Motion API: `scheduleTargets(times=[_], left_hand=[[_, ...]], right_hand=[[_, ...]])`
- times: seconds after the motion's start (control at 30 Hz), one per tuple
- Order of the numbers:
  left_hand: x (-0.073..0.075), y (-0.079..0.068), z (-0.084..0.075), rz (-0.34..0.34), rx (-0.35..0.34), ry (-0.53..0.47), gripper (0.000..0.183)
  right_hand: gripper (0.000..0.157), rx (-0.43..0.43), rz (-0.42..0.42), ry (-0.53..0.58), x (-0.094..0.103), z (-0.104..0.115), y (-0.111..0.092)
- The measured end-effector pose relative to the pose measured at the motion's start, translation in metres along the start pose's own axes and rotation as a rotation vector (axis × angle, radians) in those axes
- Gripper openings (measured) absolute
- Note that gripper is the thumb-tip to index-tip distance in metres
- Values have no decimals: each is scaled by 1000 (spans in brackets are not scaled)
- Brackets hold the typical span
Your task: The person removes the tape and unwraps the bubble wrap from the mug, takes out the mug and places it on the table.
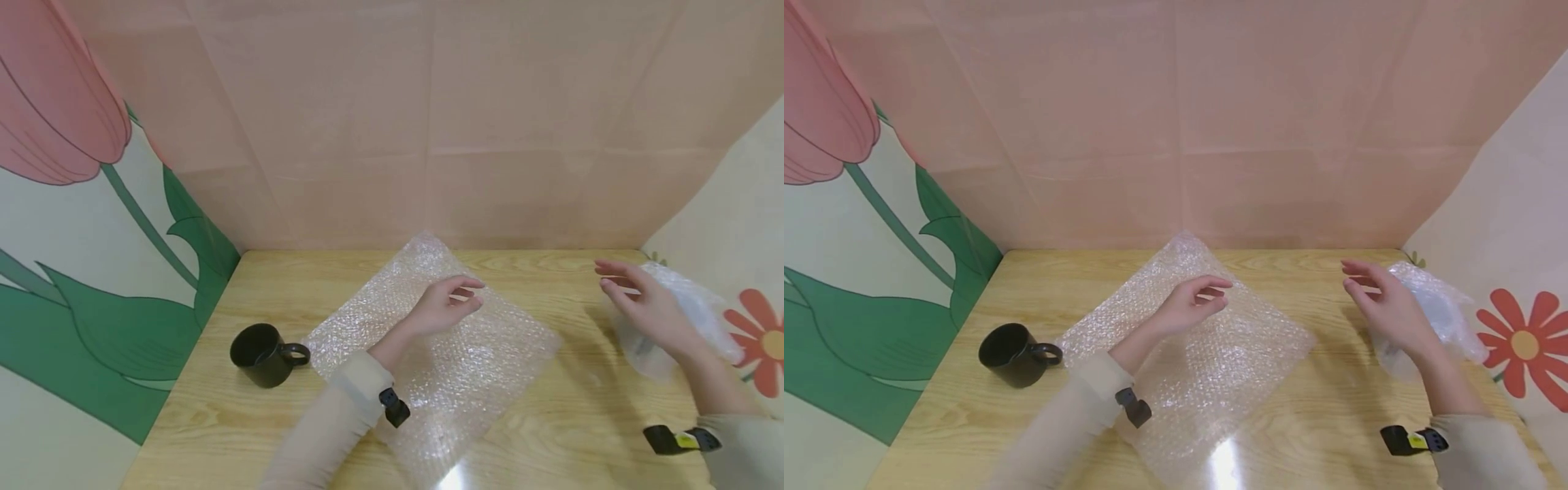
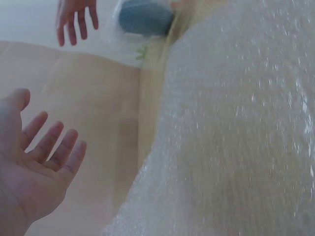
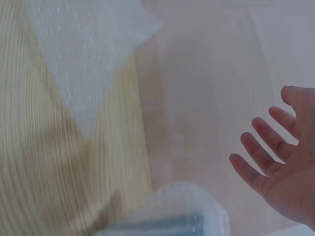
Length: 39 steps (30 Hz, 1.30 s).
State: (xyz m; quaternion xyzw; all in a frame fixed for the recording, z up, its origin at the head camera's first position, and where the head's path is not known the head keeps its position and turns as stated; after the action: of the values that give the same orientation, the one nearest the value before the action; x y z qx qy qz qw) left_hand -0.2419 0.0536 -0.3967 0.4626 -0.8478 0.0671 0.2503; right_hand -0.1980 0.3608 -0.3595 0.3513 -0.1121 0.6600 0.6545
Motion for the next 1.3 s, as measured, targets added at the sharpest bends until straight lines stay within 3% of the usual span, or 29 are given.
scheduleTargets(times=[0.4, 0.63, 0.8, 1.3], left_hand=[[-25, 17, -13, -1, -5, -6, 31], [-34, 23, -11, -25, 34, -18, 31], [-38, 25, -8, -34, 48, -20, 29], [-58, 36, 4, -45, 115, -52, 34]], right_hand=[[45, -121, -70, -76, 51, -44, -12], [54, -247, -92, -200, 78, -71, -19], [59, -343, -44, -187, 89, -92, -26], [70, -420, 5, -228, 105, -136, -39]])
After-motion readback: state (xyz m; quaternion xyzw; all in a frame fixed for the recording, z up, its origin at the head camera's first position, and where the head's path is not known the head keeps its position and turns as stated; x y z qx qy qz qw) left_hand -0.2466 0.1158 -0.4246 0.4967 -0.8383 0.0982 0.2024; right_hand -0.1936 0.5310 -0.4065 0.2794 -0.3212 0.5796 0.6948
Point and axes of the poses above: each hand's wrist, its own y-axis towards the middle knuckle, its own x-axis out of the back of the hand, z = x × y, the point moved 4 cm from there along y, towards the middle knuckle, and after that the axes turned 8 degrees about y, right-handed, at the moved point
